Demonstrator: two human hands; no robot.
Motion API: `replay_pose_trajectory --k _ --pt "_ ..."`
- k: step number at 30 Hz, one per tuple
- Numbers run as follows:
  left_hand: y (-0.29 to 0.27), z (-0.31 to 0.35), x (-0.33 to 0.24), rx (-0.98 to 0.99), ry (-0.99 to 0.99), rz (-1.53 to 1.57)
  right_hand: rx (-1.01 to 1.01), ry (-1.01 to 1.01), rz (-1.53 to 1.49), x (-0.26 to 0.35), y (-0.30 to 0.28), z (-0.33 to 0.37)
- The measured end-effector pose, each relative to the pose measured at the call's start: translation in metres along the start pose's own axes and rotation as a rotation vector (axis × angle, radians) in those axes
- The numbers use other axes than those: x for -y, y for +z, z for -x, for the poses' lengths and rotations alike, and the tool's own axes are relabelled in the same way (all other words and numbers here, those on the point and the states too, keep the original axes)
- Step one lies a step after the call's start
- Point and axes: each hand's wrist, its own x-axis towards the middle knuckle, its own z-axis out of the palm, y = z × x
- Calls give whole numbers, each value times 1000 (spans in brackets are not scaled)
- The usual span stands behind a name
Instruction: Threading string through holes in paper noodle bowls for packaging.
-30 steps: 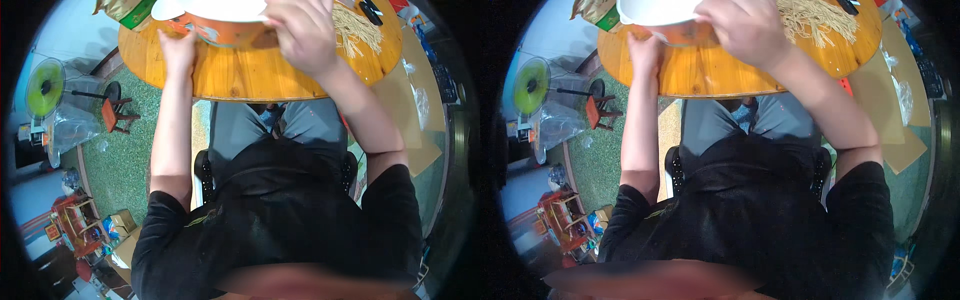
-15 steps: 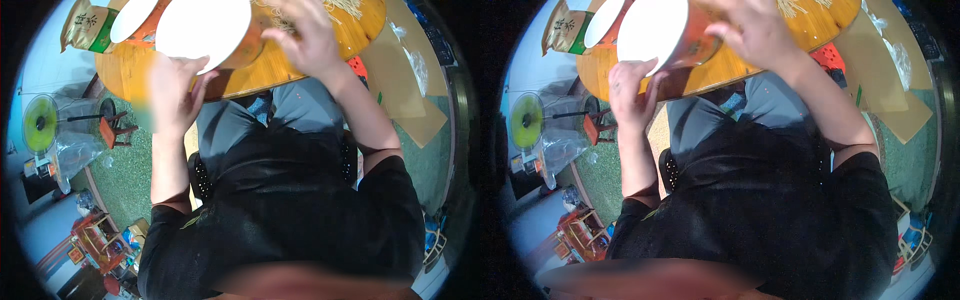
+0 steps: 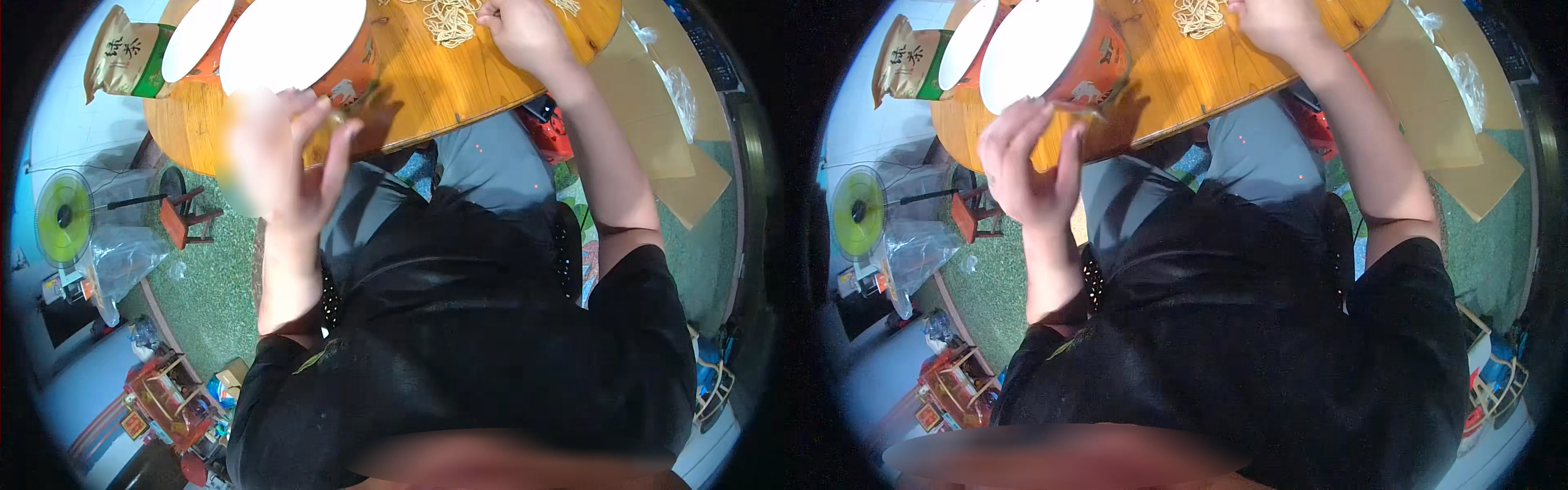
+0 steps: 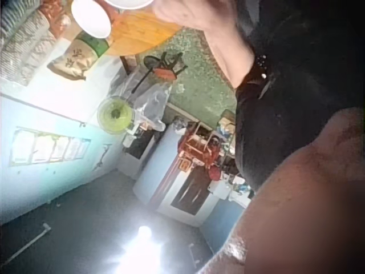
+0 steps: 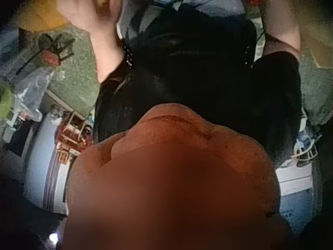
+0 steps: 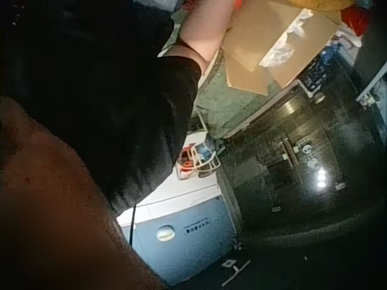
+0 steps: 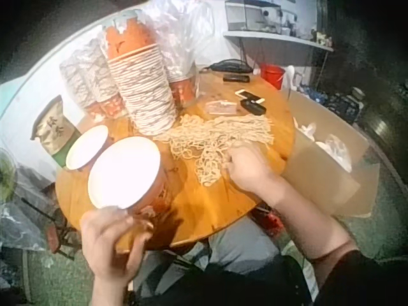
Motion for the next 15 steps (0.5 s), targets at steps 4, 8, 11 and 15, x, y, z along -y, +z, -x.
replay_pose_trajectory --k 4,8,11,15 --pt "1 23 -27 28 -37 131 -343 -308 -744 11 7 19" --pt "10 32 -46 141 -47 294 -179 -105 -105 24 -3 26" --pt "22 35 -47 141 -48 373 -62 68 -31 26 -4 15" --pt "23 35 -49 139 -70 431 267 214 75 24 -17 -11"
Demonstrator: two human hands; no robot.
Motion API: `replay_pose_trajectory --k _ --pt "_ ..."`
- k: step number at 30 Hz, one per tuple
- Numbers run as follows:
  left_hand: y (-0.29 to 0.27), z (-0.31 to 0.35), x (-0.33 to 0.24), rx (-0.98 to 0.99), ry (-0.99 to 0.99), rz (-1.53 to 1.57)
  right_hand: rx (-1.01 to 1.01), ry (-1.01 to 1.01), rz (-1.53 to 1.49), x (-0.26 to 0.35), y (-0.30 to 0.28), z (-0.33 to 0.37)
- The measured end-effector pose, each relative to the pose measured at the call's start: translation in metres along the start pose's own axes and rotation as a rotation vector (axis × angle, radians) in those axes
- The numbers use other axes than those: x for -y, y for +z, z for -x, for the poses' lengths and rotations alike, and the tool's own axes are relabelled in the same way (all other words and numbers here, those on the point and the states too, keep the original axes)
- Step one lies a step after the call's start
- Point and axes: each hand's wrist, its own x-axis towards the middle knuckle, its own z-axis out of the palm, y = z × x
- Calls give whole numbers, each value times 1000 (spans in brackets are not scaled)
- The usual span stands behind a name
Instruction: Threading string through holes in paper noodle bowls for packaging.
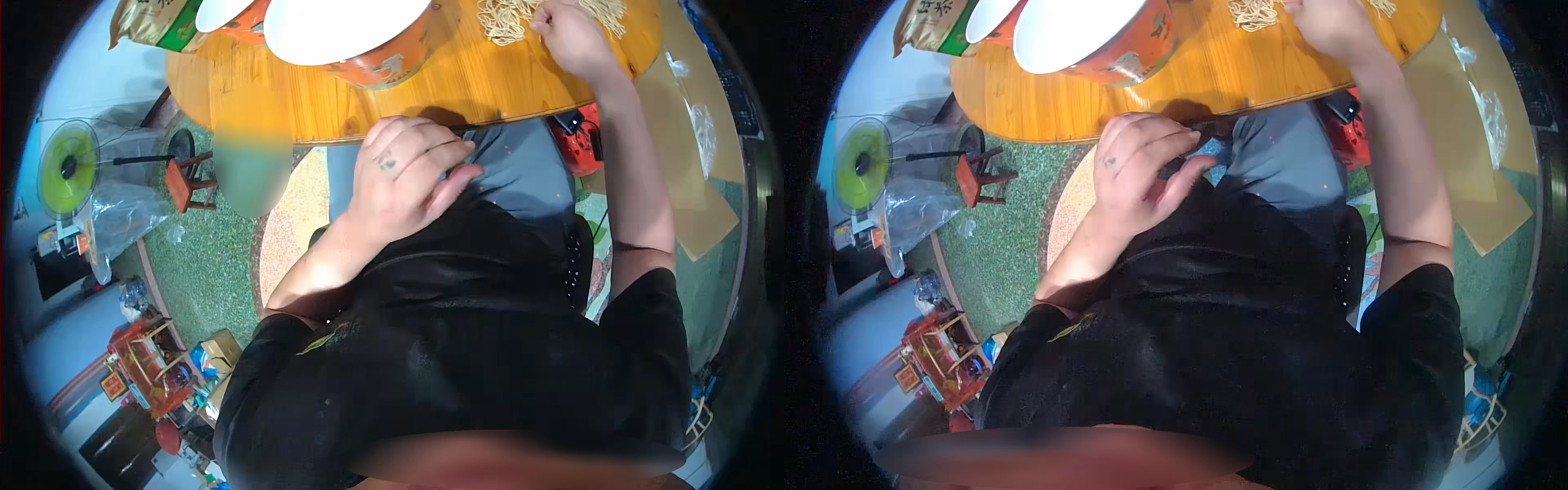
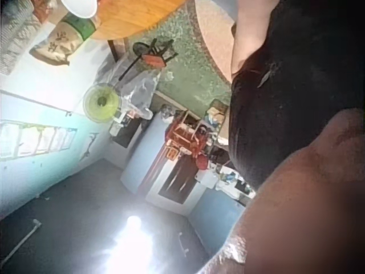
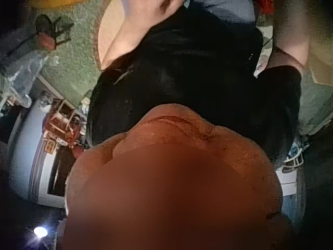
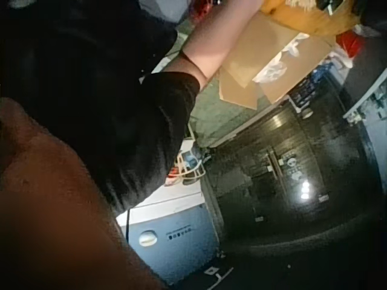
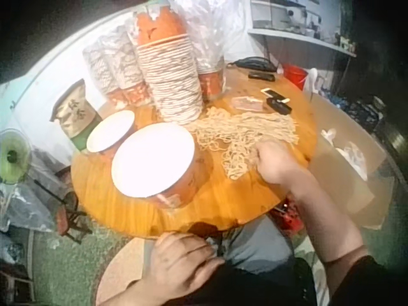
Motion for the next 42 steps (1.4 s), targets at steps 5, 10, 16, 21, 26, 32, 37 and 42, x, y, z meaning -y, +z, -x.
replay_pose_trajectory --k 5,10,16,21,26,32,37,42 --pt "-8 6 5 -40 -177 -23 -120 -144 57 17 -5 18" --pt "2 0 5 -21 -273 54 -106 145 -1153 -8 45 50" --pt "31 -23 7 -96 -362 228 282 400 -2195 41 45 103" --pt "42 -28 15 -69 -514 228 290 339 -2199 65 51 121" --pt "28 -24 11 -157 -419 107 317 324 -2116 73 55 121" --pt "0 -30 13 -3 -502 -141 -561 -212 -1147 82 51 105" --pt "-7 -25 9 116 -388 -190 -254 -615 -520 58 51 90" --pt "-29 -9 10 57 -404 -253 -193 -609 -388 61 27 84"
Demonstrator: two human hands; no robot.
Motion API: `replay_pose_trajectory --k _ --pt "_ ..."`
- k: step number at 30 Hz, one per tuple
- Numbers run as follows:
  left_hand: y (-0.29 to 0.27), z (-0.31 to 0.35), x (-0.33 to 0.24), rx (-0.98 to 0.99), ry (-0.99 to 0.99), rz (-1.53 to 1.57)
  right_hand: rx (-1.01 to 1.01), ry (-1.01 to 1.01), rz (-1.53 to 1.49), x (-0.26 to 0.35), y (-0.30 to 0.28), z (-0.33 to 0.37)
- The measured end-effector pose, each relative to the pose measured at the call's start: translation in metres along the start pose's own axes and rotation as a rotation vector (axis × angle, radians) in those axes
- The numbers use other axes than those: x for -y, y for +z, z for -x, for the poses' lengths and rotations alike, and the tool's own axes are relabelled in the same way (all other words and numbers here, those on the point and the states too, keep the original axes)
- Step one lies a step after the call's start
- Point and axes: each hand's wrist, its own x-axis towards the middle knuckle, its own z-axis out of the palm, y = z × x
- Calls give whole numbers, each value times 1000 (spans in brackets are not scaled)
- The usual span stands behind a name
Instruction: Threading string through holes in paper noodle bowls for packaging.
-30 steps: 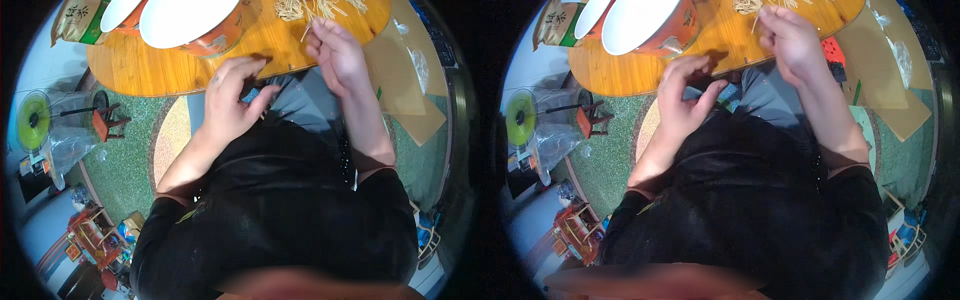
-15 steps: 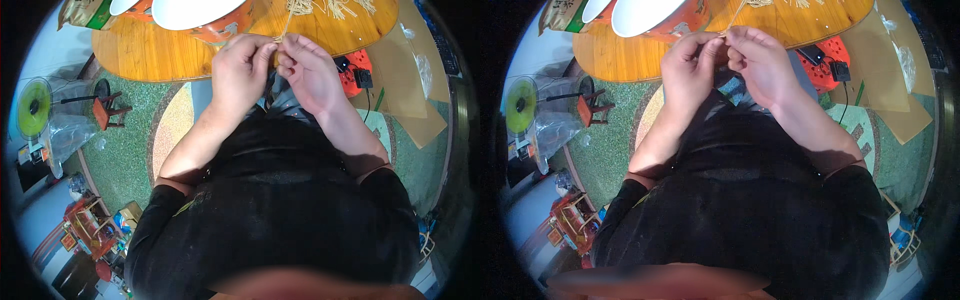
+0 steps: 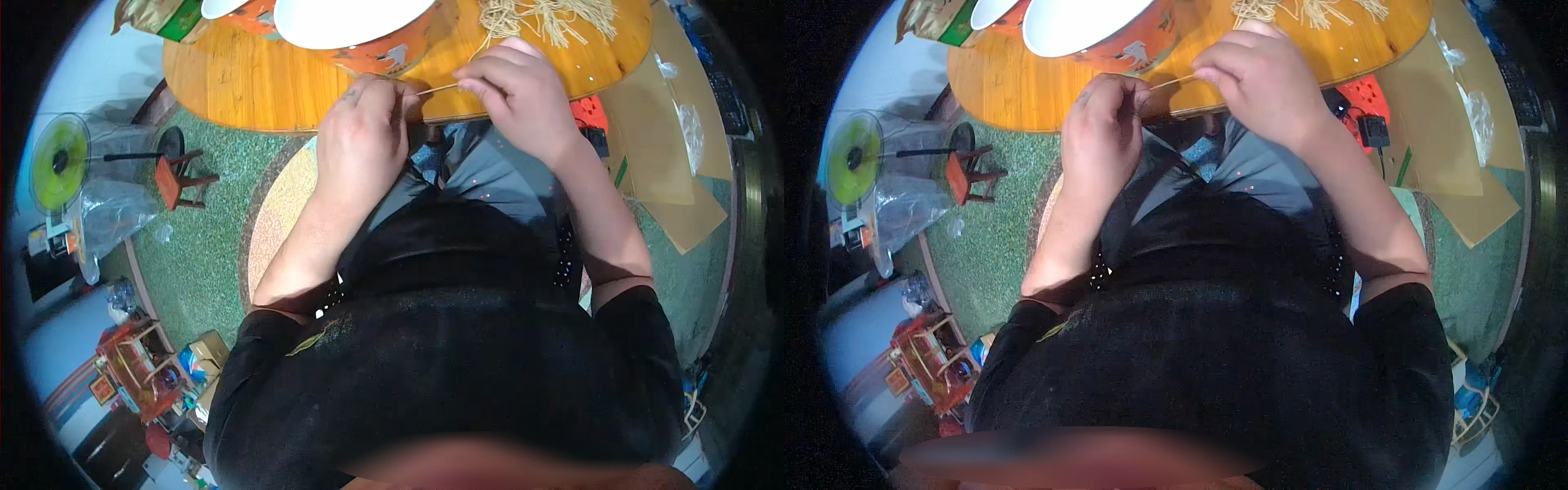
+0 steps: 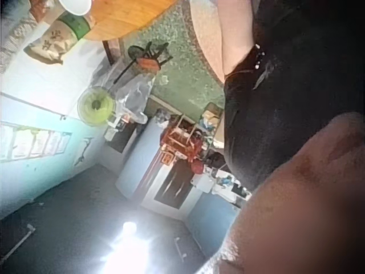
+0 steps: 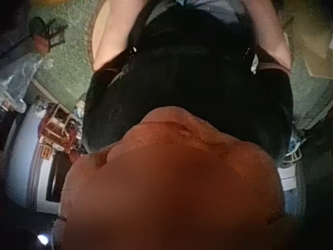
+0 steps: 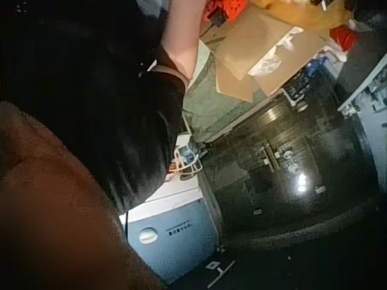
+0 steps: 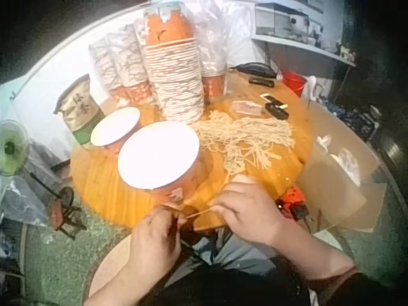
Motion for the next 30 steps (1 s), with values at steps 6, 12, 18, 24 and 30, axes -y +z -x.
replay_pose_trajectory --k 6,12,18,24,30 --pt "-25 11 -5 50 8 123 -127 -241 -21 46 22 -9" --pt "-50 16 -3 125 -108 194 -82 -75 -281 72 30 1" --pt "-46 15 5 199 -144 180 -88 -181 -136 70 28 -11" --pt "-48 11 8 197 -180 287 -100 -193 -30 67 19 -14" --pt "-72 -42 37 -236 401 -138 -153 490 -666 69 24 -23"
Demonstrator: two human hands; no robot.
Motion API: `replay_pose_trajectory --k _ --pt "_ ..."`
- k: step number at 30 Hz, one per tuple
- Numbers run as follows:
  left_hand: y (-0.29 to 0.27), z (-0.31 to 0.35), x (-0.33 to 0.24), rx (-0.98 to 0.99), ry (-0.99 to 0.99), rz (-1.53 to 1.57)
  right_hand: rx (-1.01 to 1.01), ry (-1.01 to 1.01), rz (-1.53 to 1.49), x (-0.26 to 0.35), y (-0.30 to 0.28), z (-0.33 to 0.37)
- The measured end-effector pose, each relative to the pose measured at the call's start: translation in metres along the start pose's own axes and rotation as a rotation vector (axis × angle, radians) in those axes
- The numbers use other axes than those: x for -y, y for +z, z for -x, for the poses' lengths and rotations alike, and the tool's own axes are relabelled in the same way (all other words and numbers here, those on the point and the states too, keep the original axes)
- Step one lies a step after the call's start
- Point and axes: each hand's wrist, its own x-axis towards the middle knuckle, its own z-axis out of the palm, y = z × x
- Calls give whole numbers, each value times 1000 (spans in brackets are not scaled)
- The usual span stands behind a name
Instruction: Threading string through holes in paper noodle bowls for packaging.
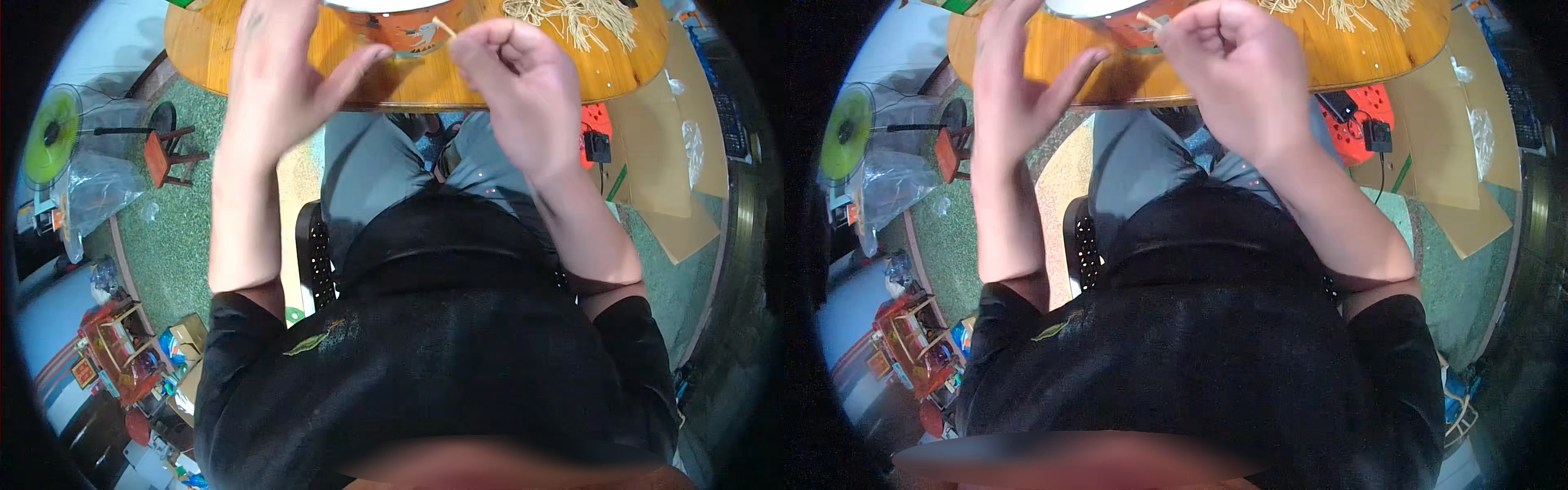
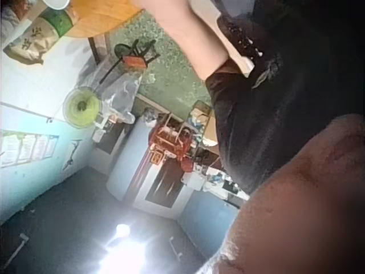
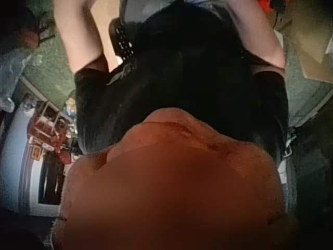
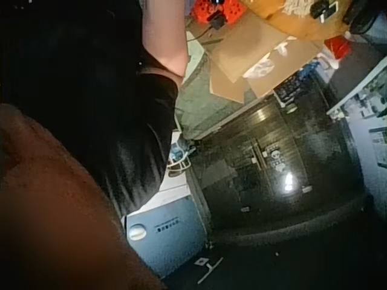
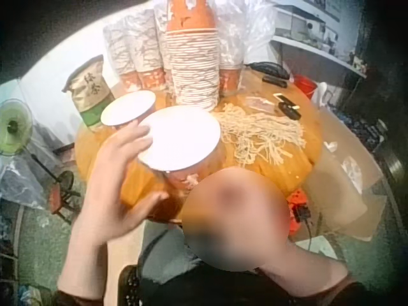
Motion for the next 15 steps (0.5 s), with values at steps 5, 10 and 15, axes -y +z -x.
replay_pose_trajectory --k 5,10,15 --pt "-9 -31 0 392 -19 57 33 332 -358 33 14 -6" --pt "-5 -43 -32 416 -198 94 70 333 -576 1 16 6" --pt "-1 -39 -33 467 -308 139 78 320 -711 -15 11 11"
